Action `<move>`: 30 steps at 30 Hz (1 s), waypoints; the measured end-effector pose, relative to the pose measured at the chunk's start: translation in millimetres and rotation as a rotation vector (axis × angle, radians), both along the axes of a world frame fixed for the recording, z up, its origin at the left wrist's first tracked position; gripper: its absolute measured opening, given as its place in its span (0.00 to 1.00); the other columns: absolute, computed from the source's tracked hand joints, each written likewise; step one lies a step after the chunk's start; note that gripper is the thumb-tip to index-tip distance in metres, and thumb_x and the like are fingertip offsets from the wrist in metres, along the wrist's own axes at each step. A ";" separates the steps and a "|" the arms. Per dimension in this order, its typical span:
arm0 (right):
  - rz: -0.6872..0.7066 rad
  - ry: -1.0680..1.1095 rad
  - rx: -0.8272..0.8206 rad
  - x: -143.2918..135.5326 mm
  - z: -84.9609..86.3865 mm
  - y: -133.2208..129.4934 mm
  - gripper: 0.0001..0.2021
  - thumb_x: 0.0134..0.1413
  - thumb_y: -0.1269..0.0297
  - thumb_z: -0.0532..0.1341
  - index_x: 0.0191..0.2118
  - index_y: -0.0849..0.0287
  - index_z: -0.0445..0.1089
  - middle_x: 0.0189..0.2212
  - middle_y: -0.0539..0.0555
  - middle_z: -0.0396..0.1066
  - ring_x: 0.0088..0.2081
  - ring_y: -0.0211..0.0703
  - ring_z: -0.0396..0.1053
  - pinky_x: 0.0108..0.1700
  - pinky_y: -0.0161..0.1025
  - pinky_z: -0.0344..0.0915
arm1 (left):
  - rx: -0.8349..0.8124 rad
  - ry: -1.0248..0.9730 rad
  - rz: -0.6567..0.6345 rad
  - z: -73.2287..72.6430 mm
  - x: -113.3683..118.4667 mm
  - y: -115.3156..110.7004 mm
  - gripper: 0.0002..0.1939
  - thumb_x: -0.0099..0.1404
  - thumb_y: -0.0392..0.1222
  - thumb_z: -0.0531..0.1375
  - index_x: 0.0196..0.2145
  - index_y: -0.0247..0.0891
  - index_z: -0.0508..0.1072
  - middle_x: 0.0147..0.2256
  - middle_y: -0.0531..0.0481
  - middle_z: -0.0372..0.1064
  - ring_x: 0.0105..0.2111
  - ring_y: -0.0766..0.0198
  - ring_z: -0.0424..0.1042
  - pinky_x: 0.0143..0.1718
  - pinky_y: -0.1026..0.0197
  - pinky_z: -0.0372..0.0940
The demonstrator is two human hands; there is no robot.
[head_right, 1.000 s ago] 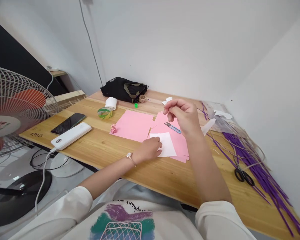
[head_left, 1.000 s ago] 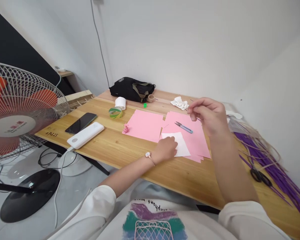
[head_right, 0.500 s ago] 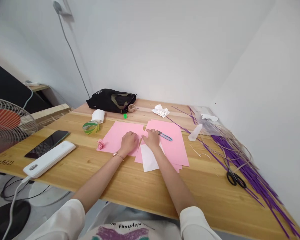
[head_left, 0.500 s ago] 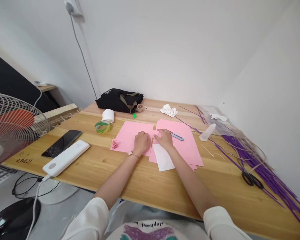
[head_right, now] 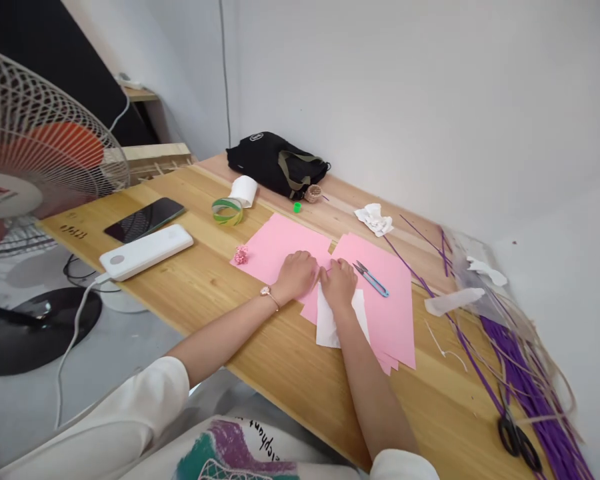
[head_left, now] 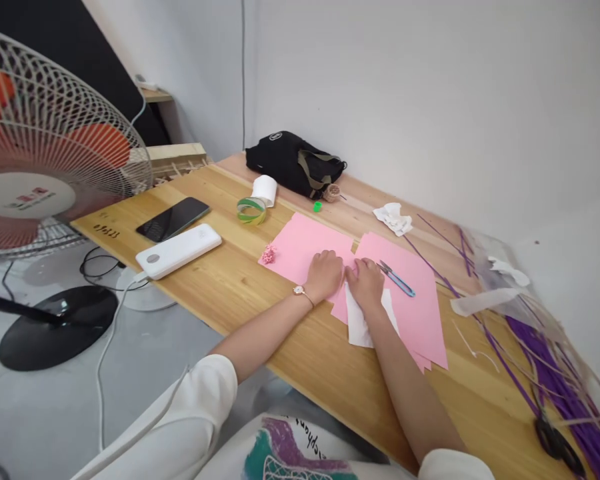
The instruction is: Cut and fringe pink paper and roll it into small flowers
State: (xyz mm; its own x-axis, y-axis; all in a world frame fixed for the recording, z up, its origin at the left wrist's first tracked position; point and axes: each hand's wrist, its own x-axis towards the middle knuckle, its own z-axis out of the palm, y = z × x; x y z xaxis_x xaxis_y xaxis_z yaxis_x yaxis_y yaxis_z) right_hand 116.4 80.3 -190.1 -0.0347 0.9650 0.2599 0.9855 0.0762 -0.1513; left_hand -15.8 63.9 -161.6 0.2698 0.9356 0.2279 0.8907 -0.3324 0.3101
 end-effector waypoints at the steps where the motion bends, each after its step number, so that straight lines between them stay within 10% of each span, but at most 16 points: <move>1: 0.002 -0.008 0.003 0.4 -0.8 0.2 0.18 0.58 0.61 0.53 0.49 0.64 0.69 0.51 0.64 0.66 0.52 0.54 0.61 0.50 0.47 0.56 | 0.013 -0.011 -0.015 9.1 -0.1 -6.7 0.13 0.66 0.36 0.48 0.37 0.32 0.72 0.41 0.39 0.69 0.44 0.54 0.66 0.43 0.54 0.60; 7: 0.025 -0.010 0.054 4.1 -7.7 4.1 0.17 0.55 0.62 0.52 0.47 0.62 0.69 0.48 0.63 0.67 0.50 0.53 0.62 0.49 0.48 0.57 | 0.037 -0.182 -0.125 56.9 -43.5 -61.4 0.14 0.66 0.38 0.48 0.35 0.38 0.73 0.34 0.45 0.72 0.37 0.57 0.70 0.37 0.54 0.62; 15: 0.021 0.005 0.055 4.1 -10.3 8.1 0.21 0.54 0.57 0.51 0.46 0.65 0.70 0.47 0.65 0.68 0.49 0.56 0.62 0.48 0.50 0.58 | -0.099 -0.338 0.506 20.4 -169.4 -49.5 0.11 0.58 0.41 0.57 0.38 0.37 0.74 0.38 0.45 0.72 0.39 0.57 0.70 0.39 0.57 0.62; 30: 0.043 -0.020 0.091 8.5 -15.2 10.0 0.20 0.55 0.55 0.50 0.45 0.62 0.69 0.46 0.63 0.68 0.48 0.55 0.62 0.47 0.50 0.58 | -0.253 -0.333 0.389 -6.9 -172.1 -21.6 0.08 0.55 0.42 0.59 0.32 0.39 0.75 0.34 0.48 0.70 0.36 0.60 0.68 0.35 0.59 0.59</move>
